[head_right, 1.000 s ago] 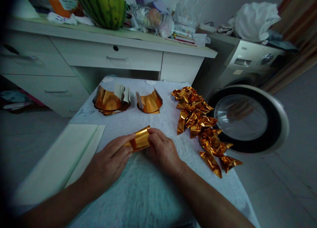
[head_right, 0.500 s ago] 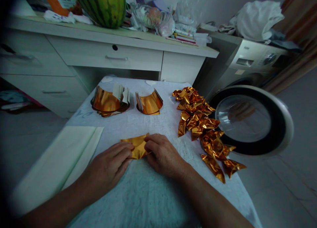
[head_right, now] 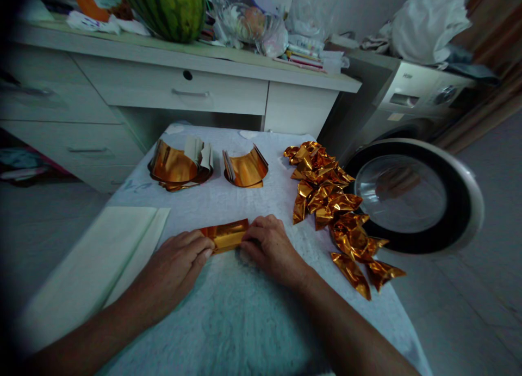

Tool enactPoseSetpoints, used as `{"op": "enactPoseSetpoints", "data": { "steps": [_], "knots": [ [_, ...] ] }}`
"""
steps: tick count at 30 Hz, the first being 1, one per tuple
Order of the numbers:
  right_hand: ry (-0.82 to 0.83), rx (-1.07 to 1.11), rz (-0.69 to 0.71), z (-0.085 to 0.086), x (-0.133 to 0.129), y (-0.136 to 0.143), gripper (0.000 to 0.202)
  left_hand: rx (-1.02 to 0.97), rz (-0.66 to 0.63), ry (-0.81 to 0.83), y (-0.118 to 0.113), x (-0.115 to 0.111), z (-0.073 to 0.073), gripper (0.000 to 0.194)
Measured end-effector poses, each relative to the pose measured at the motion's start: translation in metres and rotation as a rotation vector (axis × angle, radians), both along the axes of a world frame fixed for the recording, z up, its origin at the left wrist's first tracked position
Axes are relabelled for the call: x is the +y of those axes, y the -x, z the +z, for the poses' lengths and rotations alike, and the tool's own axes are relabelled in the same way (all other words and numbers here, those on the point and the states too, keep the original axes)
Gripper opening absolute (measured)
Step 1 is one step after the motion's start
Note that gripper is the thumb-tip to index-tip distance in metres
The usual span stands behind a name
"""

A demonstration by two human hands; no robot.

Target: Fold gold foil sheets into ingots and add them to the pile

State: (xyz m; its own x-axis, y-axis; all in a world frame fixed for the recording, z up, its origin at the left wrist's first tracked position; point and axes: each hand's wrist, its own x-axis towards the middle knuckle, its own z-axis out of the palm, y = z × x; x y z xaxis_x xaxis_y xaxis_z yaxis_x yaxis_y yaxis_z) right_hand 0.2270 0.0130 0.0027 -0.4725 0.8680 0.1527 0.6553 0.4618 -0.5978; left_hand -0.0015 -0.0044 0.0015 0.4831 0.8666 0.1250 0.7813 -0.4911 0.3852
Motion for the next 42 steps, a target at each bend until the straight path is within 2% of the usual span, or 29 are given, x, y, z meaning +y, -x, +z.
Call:
{"op": "enactPoseSetpoints", "data": {
  "steps": [7, 17, 28, 42],
  "knots": [
    [0.009, -0.066, -0.102, -0.0016, 0.0024, 0.0054, 0.010, 0.011, 0.026, -0.001, -0.0005, 0.0015, -0.0007, 0.025],
    [0.030, -0.130, -0.141, -0.0004, 0.0027, 0.0084, 0.015, 0.057, 0.084, -0.008, 0.0042, 0.0047, -0.0019, 0.021],
    [-0.023, -0.119, -0.202, -0.0074, 0.0048, 0.0075, 0.015, 0.079, 0.090, -0.094, 0.0036, 0.0051, -0.0023, 0.020],
    [0.017, -0.136, -0.261, -0.0077, 0.0034, 0.0103, 0.014, 0.144, 0.097, -0.093, 0.0025, 0.0058, -0.0012, 0.018]
  ]
}}
